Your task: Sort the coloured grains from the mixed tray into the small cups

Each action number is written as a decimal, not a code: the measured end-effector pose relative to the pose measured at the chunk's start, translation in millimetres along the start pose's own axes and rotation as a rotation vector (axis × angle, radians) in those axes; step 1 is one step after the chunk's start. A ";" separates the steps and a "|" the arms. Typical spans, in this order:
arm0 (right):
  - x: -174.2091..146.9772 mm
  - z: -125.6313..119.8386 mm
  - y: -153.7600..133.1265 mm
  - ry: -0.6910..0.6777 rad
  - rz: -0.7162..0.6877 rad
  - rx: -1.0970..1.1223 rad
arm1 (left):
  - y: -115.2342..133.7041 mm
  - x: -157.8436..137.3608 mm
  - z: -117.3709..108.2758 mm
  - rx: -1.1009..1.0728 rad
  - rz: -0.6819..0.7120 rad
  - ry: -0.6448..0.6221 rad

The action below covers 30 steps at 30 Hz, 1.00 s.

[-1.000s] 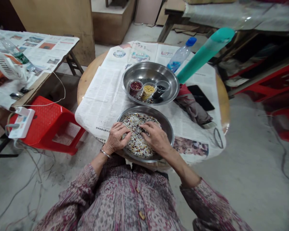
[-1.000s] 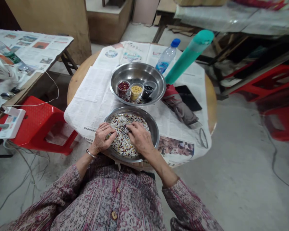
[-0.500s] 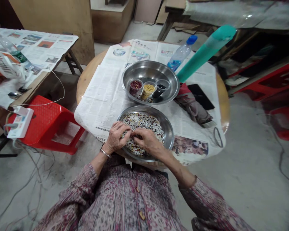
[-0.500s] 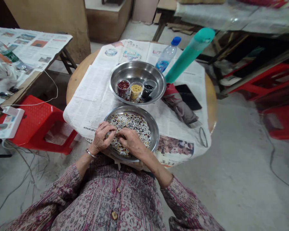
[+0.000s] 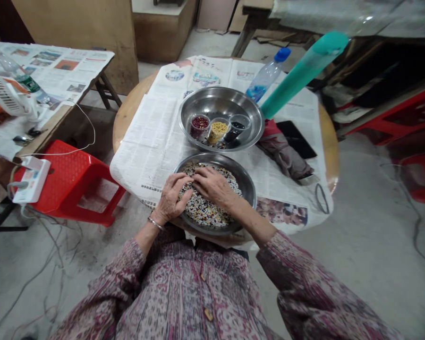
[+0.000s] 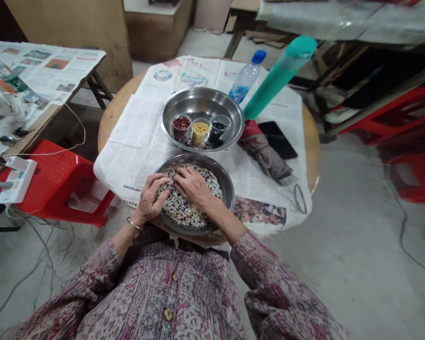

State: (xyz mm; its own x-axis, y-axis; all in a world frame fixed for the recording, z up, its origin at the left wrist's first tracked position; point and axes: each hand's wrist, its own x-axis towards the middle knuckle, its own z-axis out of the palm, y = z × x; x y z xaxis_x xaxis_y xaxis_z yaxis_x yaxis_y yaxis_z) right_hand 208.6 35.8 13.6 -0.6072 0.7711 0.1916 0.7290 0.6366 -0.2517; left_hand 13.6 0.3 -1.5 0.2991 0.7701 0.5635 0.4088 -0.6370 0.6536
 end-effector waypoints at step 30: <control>-7.8 4.6 -17.6 0.067 -0.036 0.114 | 1.8 1.2 1.0 0.010 -0.004 0.033</control>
State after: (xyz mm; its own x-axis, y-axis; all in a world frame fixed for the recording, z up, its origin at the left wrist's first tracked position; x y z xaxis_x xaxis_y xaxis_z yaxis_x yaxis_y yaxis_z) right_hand 199.0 18.6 12.1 -0.6069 0.7495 0.2644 0.6642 0.6610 -0.3492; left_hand 15.6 0.1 -0.1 0.2693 0.7709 0.5772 0.4189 -0.6335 0.6505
